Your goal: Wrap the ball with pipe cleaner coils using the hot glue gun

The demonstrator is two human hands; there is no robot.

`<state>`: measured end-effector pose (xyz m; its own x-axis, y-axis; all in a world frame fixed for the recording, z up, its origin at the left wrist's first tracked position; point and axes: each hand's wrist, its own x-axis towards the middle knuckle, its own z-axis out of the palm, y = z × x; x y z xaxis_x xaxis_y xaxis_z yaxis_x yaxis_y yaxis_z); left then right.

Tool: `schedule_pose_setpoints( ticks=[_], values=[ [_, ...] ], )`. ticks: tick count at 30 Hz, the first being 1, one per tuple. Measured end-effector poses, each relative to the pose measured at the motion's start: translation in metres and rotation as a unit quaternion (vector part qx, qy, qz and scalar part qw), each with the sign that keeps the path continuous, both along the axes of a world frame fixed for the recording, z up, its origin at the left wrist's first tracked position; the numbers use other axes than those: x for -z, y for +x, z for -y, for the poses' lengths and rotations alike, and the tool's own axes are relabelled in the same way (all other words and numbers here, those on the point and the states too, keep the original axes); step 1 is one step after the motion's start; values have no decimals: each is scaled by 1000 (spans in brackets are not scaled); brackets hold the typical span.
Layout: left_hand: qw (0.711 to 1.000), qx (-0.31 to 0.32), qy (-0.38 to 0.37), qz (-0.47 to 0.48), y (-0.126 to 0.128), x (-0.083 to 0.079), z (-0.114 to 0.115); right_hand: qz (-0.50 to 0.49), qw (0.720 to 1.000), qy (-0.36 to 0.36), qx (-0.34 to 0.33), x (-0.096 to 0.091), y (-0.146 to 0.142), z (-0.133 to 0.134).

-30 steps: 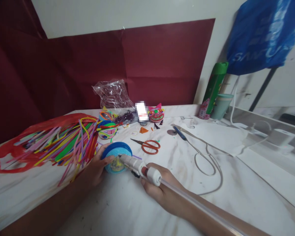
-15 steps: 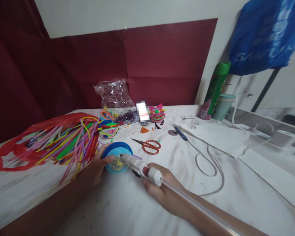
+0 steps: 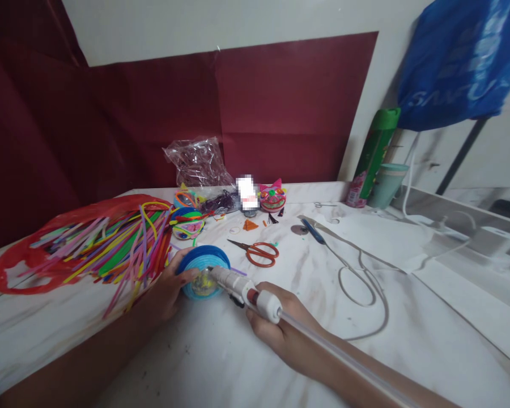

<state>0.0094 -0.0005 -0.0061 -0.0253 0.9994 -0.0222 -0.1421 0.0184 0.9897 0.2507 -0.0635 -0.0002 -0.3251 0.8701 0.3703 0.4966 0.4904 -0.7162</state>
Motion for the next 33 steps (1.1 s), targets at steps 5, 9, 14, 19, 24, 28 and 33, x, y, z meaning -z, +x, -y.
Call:
schedule_pose_setpoints(
  ticks=[5, 9, 14, 19, 24, 28, 33],
  values=[
    [1000, 14, -3, 16, -1, 0, 0, 19, 1000, -18, 5, 0, 2, 0],
    [1000, 2, -9, 14, 1, -3, 2, 20, 999, -25, 0, -2, 2, -1],
    [1000, -1, -2, 15, 1, -5, 2, 9, 999, -24, -19, -2, 2, -2],
    [1000, 17, -1, 25, 0, -1, -1, -8, 999, -29, -30, 2, 3, -4],
    [1000, 27, -8, 8, 0, -2, 0, -10, 998, -49, -27, 1, 2, -4],
    [999, 35, -9, 9, 1, -5, 2, -16, 998, -49, -24, 0, 2, -3],
    [999, 27, -5, 16, 0, -3, 2, -2, 998, -51, -36, 0, 4, -4]
  ],
)
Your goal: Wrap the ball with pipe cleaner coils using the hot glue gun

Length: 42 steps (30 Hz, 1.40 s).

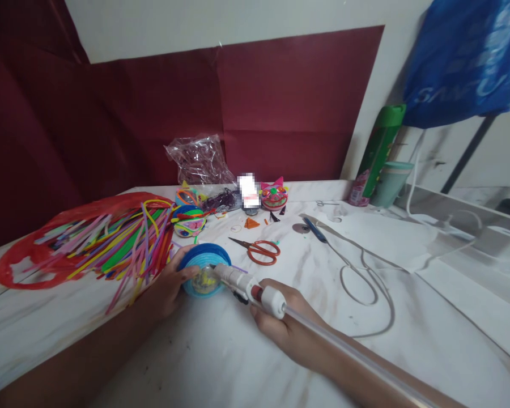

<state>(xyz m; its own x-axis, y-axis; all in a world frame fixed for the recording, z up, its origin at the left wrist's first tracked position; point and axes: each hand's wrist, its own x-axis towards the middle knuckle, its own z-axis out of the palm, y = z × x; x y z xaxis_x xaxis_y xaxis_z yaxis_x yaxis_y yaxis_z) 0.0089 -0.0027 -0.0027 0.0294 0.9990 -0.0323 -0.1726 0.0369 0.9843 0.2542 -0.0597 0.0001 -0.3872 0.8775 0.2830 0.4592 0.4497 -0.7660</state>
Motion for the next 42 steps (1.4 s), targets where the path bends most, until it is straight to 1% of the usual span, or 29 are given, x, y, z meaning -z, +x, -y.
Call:
schedule_pose_setpoints(
  ticks=[3, 7, 11, 14, 18, 21, 26, 36, 39, 42],
  values=[
    [1000, 7, -6, 13, -2, 2, -2, 2, 1000, 3, 2, 0, 1, 0],
    [1000, -1, -13, 7, -5, 6, -5, -2, 1000, 7, 4, 0, 1, 0],
    [1000, 27, -12, 9, -10, 12, -9, -1, 1000, 11, 8, -1, 2, -1],
    [1000, 22, -11, 6, -12, 15, -11, -7, 1000, 10, 15, 0, 3, -2],
    [1000, 16, -8, -2, -10, 14, -11, -13, 1000, -9, 3, 3, 4, -4],
    [1000, 16, -11, -4, -7, 11, -10, -12, 1000, 5, -7, 2, 3, -2],
    [1000, 22, -4, -5, -6, 9, -8, 3, 1000, 11, 2, -1, 2, -1],
    [998, 54, 21, -1, -13, 17, -12, -11, 1000, 9, -9, 6, 5, -5],
    [998, 54, 22, -1, -14, 20, -14, -5, 1000, 1, -9, 5, 6, -4],
    [999, 39, 10, -7, -14, 20, -14, -4, 1000, 4, -9, 3, 6, -4]
  ],
)
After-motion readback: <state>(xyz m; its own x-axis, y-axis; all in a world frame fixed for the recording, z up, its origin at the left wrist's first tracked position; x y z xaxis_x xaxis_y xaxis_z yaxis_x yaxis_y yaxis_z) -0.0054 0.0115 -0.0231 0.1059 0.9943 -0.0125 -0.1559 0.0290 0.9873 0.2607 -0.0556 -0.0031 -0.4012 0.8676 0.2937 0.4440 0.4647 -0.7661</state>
